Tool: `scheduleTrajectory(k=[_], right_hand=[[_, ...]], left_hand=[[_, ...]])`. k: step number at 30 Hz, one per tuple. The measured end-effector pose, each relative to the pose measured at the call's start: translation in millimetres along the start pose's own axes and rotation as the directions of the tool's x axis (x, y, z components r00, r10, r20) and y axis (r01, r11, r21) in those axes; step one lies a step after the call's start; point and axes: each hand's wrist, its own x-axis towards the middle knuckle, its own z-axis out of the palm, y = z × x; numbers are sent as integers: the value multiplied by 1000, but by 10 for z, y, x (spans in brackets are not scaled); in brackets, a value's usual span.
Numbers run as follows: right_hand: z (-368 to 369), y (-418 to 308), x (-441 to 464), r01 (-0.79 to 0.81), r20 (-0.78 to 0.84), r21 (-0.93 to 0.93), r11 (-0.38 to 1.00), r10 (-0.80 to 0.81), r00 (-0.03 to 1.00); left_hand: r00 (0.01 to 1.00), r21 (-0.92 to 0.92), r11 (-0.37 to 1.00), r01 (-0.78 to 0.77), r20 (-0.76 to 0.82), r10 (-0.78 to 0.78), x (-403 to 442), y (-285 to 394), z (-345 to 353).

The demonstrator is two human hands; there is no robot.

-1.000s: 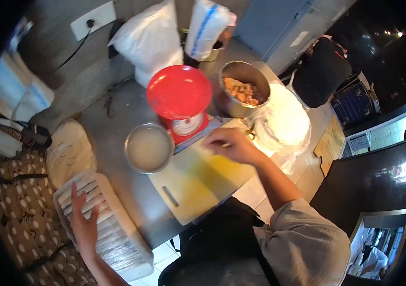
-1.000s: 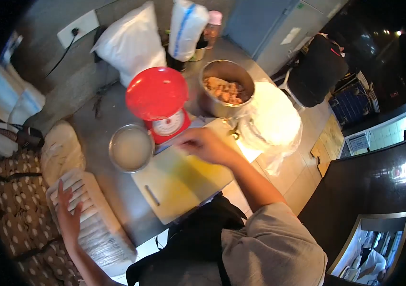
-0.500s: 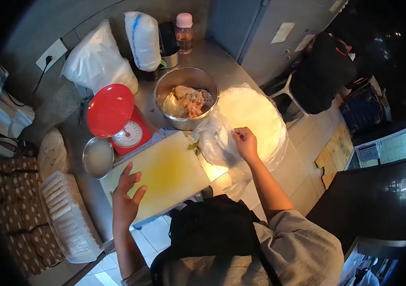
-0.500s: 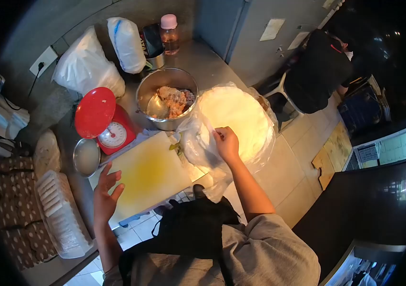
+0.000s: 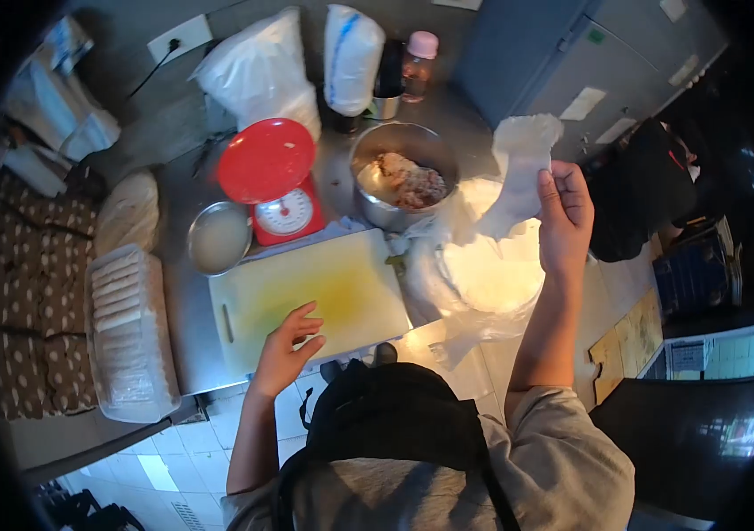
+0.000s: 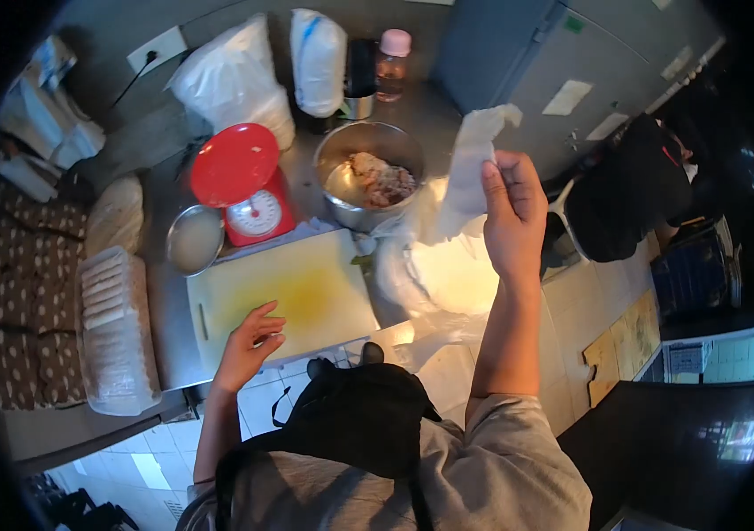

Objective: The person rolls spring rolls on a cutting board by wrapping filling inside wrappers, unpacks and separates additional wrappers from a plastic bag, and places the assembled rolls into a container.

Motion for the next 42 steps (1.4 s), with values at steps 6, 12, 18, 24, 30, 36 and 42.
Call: scheduleTrajectory(k=[6, 12, 18, 24, 30, 36, 42], right_hand=[[1118, -407, -333, -310, 364, 398, 864, 161, 917], [1320, 931, -743, -701, 418, 287, 653, 574, 705], [1092, 1615, -1458, -843, 259, -125, 522, 838, 480], [1193, 1767, -1595, -585, 134, -235, 777, 622, 772], [1101, 1812, -1533, -176, 250, -619, 765, 404, 880], [1142, 1530, -1541, 142, 408, -745, 651, 276, 870], [838, 1131, -454, 101, 308, -581, 808, 103, 946]], left_hand=[[995, -479, 873, 96, 43, -86, -72, -212, -353], [995, -909, 414, 49, 6, -104, -51, -613, -864], [968, -790, 577, 208, 83, -235, 176, -1119, -960], [876, -295, 939, 180, -386, -289, 452, -1022, -830], [878, 83, 990, 110, -475, -58, 123, -863, -762], [855, 628, 724, 285, -507, 103, 4, -844, -605], [877, 452, 892, 22, -437, 200, 330, -426, -513]])
